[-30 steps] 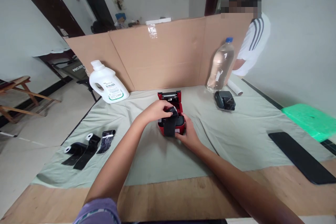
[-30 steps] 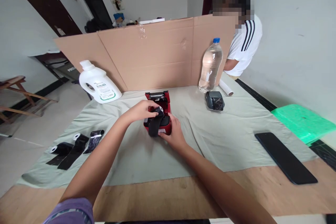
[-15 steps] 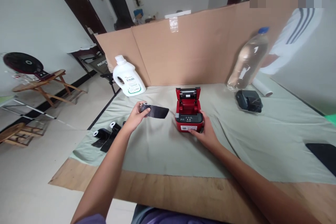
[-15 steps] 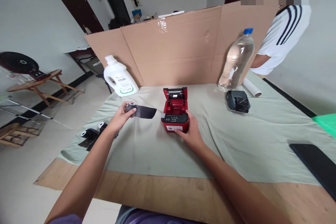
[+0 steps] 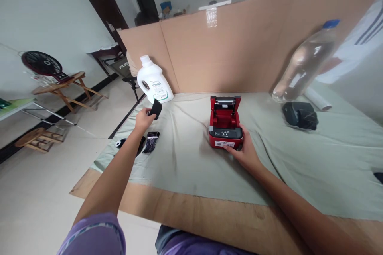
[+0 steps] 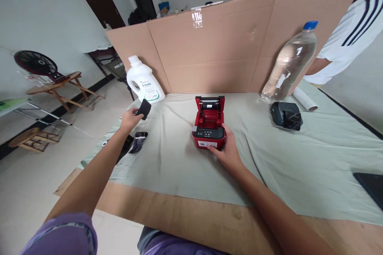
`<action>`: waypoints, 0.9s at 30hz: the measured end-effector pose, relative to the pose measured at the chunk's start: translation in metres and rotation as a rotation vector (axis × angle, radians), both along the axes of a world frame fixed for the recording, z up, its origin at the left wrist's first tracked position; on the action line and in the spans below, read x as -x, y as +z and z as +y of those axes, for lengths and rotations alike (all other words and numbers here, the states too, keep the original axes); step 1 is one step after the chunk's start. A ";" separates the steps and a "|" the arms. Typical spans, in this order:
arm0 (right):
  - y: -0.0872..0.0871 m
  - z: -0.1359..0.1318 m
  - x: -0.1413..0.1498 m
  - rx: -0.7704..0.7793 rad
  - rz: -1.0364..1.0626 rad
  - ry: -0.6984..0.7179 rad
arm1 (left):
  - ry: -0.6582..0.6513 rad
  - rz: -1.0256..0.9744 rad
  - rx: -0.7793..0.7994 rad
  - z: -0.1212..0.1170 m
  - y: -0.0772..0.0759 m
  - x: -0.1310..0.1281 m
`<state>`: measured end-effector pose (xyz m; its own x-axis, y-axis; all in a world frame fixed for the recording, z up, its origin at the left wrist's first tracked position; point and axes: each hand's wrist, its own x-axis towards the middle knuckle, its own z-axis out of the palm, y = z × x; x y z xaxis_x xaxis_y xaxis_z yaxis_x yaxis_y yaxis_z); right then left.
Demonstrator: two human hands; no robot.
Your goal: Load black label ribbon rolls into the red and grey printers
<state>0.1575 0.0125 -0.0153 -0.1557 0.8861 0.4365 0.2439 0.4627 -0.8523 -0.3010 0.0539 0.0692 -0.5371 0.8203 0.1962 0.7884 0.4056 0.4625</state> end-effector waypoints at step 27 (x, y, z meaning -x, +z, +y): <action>-0.004 0.004 0.001 -0.013 -0.049 -0.014 | -0.120 0.181 0.392 -0.105 0.016 0.062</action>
<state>0.1562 0.0162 -0.0190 -0.1651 0.8827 0.4400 0.2917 0.4698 -0.8332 -0.3625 -0.0513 0.0848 -0.4188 0.9061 -0.0596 0.8950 0.4229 0.1420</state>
